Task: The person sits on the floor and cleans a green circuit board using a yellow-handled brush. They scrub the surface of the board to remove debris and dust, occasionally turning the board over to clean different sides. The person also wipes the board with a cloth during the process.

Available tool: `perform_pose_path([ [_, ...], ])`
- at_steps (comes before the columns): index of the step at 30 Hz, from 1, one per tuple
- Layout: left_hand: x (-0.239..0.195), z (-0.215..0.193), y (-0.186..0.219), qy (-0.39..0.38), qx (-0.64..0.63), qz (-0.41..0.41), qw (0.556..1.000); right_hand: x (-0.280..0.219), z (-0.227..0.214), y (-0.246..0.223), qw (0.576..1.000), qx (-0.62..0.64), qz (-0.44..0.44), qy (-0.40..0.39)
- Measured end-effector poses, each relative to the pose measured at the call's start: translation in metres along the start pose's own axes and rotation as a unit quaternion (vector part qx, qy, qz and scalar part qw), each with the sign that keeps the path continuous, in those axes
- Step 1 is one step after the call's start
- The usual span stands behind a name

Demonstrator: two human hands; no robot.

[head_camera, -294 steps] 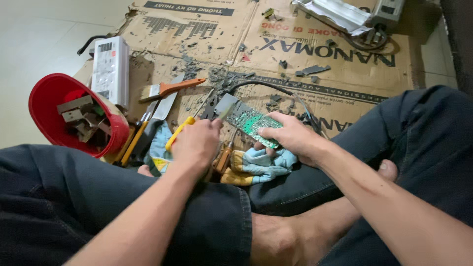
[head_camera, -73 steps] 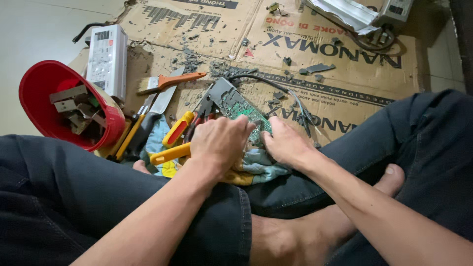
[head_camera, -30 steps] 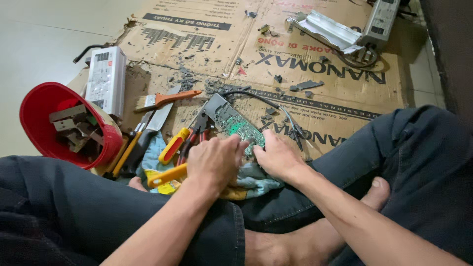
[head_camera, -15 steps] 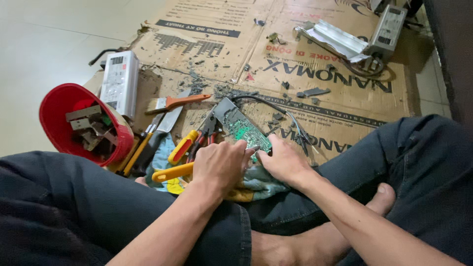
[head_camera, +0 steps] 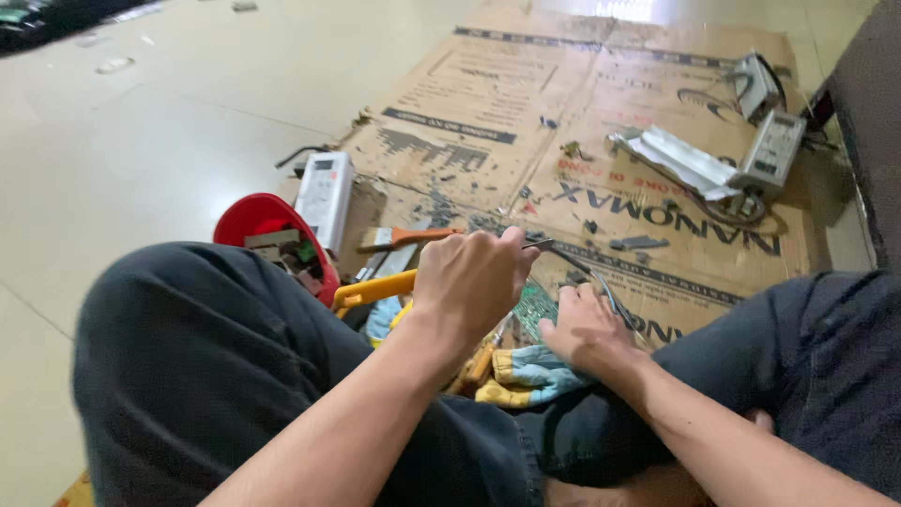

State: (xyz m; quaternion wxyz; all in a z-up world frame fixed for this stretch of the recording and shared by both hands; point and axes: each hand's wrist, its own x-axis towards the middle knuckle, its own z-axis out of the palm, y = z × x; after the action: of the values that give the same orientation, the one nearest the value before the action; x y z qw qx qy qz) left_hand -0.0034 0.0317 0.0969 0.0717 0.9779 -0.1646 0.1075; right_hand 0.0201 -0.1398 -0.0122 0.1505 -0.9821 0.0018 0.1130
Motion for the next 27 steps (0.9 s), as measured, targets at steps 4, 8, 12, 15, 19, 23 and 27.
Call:
perform_pose_path([
  [4,-0.004,-0.039,-0.019,0.039,0.012,0.003,0.999,0.012,-0.025,-0.028,1.0,-0.007,0.003,0.014],
  [8,-0.01,-0.072,-0.024,0.032,0.007,-0.014,0.999,-0.002,-0.05,-0.069,0.997,0.069,-0.018,0.002],
  [12,-0.003,-0.093,-0.014,0.04,-0.011,-0.008,0.999,0.007,-0.051,-0.089,0.993,0.102,-0.046,0.031],
  [15,0.005,-0.091,-0.012,0.066,-0.01,-0.039,0.997,0.018,-0.049,-0.101,0.983,0.177,-0.042,0.035],
  [19,-0.003,-0.093,-0.015,0.045,-0.001,-0.032,0.998,0.009,-0.056,-0.118,0.983,0.174,-0.049,0.029],
  [23,-0.009,-0.083,-0.018,0.001,-0.017,-0.051,0.999,-0.025,-0.075,-0.129,0.977,0.203,-0.06,0.027],
  [27,-0.02,-0.106,-0.014,0.012,-0.037,-0.052,0.998,-0.048,-0.1,-0.148,0.977,0.21,-0.035,0.026],
])
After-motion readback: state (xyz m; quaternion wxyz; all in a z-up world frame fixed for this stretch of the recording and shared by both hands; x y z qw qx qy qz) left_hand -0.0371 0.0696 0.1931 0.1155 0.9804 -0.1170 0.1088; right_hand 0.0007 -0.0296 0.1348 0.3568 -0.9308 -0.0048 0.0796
